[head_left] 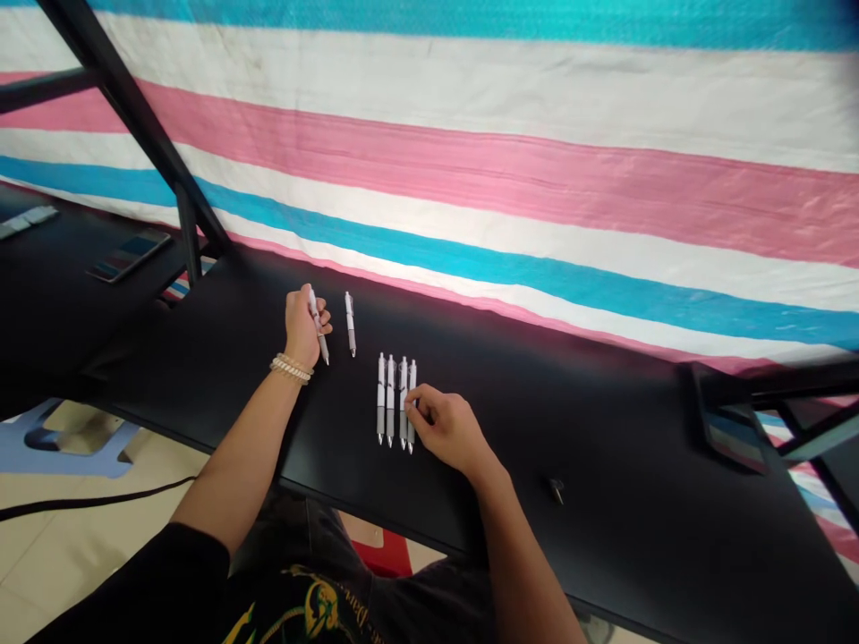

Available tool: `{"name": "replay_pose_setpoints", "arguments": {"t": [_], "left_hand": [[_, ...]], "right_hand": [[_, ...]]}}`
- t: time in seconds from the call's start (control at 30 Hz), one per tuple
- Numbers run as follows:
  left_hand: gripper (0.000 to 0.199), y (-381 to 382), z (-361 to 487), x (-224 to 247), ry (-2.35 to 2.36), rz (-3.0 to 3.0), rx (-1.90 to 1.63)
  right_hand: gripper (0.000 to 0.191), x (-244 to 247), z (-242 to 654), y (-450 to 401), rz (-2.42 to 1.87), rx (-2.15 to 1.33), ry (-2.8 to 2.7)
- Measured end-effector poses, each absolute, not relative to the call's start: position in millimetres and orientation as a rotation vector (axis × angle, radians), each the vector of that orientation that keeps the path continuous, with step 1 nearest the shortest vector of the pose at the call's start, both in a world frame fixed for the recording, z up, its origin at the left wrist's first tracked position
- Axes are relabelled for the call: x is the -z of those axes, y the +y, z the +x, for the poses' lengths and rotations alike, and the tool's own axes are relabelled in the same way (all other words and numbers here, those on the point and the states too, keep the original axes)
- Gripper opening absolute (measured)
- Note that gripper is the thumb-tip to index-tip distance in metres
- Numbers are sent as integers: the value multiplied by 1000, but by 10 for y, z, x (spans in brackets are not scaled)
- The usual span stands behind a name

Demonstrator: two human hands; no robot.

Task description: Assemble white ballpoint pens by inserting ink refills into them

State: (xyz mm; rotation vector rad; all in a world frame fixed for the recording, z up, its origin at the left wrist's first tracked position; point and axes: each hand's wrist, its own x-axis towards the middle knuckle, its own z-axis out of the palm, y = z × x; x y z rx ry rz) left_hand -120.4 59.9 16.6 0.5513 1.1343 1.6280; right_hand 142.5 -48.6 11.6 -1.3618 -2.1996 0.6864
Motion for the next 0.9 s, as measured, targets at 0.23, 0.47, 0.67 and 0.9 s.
{"name": "replay_pose_setpoints", "arguments": {"t": [0.23,0.47,0.67,0.9], "left_hand": [[15,624,-1160,117,1762,1227,-1530],[22,614,-1200,173,1790,1538,-1431],[30,635,-1257,209,1906,1702,-1246],[20,618,-1223,221,1900,1754,-1256]], "right_hand": [[12,-176,1445,-483,-1365,-723,-2218],[9,-192,1478,-482,-1340,-746,-2241],[11,-186,1494,-465,-1342,-801,-2247],[11,-178,1498,-458,-1337,-810,-2254]]}}
